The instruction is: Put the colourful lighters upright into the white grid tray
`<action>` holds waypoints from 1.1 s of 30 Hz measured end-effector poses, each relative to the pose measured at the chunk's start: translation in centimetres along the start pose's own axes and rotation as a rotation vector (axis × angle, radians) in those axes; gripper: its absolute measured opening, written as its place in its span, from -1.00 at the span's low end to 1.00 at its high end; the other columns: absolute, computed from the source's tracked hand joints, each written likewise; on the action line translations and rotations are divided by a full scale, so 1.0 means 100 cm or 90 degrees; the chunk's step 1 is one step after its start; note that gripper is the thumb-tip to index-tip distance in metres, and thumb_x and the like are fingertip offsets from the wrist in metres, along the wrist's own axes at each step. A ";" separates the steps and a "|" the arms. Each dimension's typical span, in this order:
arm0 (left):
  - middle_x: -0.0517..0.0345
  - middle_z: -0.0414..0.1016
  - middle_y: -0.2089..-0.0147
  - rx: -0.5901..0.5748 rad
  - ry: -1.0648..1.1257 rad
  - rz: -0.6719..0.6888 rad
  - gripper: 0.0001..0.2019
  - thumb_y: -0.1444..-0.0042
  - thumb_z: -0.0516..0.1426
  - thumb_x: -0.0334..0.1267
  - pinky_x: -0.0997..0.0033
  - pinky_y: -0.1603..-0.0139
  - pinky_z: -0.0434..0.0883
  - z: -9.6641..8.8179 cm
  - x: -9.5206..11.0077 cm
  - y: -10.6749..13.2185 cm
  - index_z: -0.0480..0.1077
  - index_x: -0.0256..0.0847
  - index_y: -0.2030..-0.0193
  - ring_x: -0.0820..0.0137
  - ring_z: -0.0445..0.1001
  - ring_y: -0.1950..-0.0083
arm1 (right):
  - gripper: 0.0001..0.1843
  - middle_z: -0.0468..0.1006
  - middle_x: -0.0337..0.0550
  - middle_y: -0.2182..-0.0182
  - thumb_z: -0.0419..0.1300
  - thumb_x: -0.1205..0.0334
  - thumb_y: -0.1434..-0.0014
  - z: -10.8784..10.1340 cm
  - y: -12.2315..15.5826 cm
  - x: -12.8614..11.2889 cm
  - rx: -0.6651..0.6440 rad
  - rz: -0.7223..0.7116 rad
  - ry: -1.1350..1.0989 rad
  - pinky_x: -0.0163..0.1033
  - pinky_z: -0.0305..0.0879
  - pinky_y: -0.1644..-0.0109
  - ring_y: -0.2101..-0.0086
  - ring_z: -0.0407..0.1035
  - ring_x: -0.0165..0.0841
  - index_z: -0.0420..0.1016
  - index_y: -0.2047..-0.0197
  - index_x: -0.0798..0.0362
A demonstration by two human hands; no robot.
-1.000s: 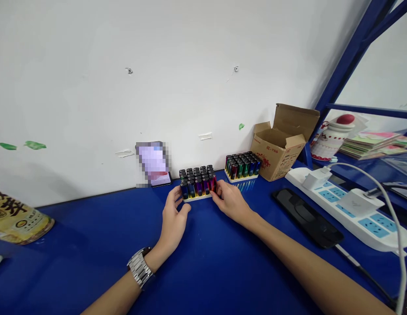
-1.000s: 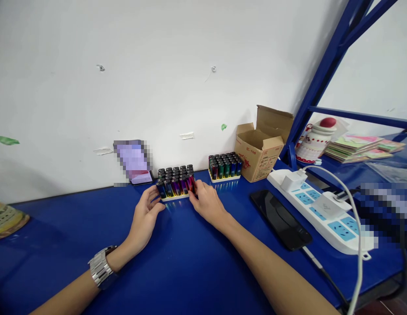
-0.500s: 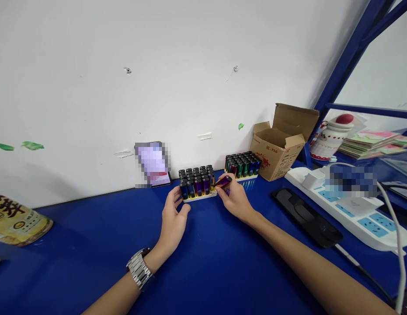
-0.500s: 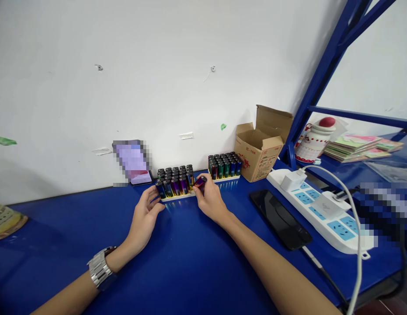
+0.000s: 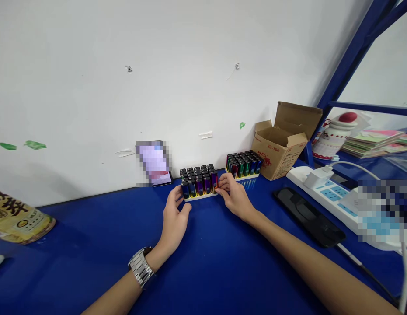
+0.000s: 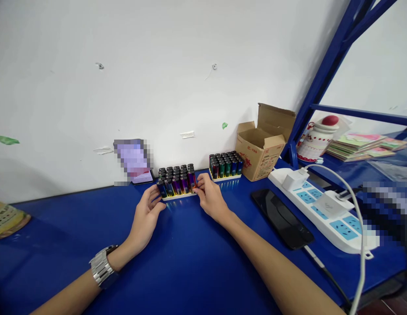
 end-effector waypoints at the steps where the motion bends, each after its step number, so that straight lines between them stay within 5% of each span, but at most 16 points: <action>1: -0.03 0.35 -0.17 0.000 0.000 -0.001 -0.47 0.04 0.07 -0.42 0.12 -0.26 0.21 0.000 0.000 0.000 0.22 -0.19 -0.15 0.22 0.30 -0.22 | -0.92 0.41 -0.22 0.42 0.03 0.35 -0.17 0.000 0.000 -0.001 -0.001 -0.008 0.013 -0.24 0.29 0.25 0.37 0.37 -0.35 0.20 0.25 0.00; 11: 0.00 0.36 -0.16 -0.002 0.010 0.013 -0.47 0.03 0.09 -0.43 0.11 -0.27 0.20 0.000 0.000 0.000 0.23 -0.17 -0.14 0.23 0.31 -0.22 | -0.90 0.39 -0.21 0.42 0.10 0.37 -0.08 0.006 0.002 -0.009 -0.032 -0.047 0.114 -0.29 0.26 0.31 0.41 0.30 -0.39 0.29 0.28 0.05; 17: -0.02 0.37 -0.16 0.002 0.000 0.017 -0.47 0.04 0.09 -0.43 0.08 -0.26 0.21 0.000 -0.001 0.000 0.23 -0.17 -0.14 0.22 0.32 -0.20 | -0.92 0.37 -0.18 0.39 0.09 0.24 -0.24 0.011 0.002 -0.011 -0.079 -0.059 0.150 -0.26 0.26 0.30 0.40 0.29 -0.36 0.29 0.29 0.05; 22: -0.03 0.34 -0.18 -0.003 -0.005 0.010 -0.46 0.02 0.09 -0.43 0.09 -0.26 0.21 0.000 -0.002 0.000 0.21 -0.18 -0.17 0.22 0.31 -0.21 | -0.81 0.35 -0.15 0.36 0.22 0.15 -0.16 0.002 -0.002 -0.002 0.010 0.002 0.192 -0.22 0.28 0.27 0.35 0.32 -0.30 0.30 0.33 0.05; 25: -0.04 0.34 -0.18 -0.005 -0.007 0.012 -0.46 0.02 0.08 -0.43 0.10 -0.27 0.20 0.000 -0.001 0.000 0.21 -0.19 -0.17 0.22 0.30 -0.21 | -0.78 0.35 -0.16 0.40 0.19 0.12 -0.18 0.006 -0.003 0.002 -0.018 0.029 0.199 -0.19 0.29 0.25 0.35 0.32 -0.28 0.27 0.37 0.05; 33: -0.03 0.33 -0.19 -0.006 0.003 0.021 -0.44 0.02 0.10 -0.42 0.10 -0.27 0.20 0.000 -0.005 0.000 0.20 -0.18 -0.18 0.22 0.31 -0.22 | -0.82 0.37 -0.01 0.30 0.02 0.18 -0.28 0.011 -0.001 -0.001 -0.051 0.044 0.183 -0.12 0.30 0.20 0.26 0.34 -0.21 0.17 0.13 0.09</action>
Point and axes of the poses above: each hand's wrist, its own y-axis away from the middle knuckle, its own z-axis out of the palm, x = y × z, the point moved 5 cm from there along -y, towards the middle knuckle
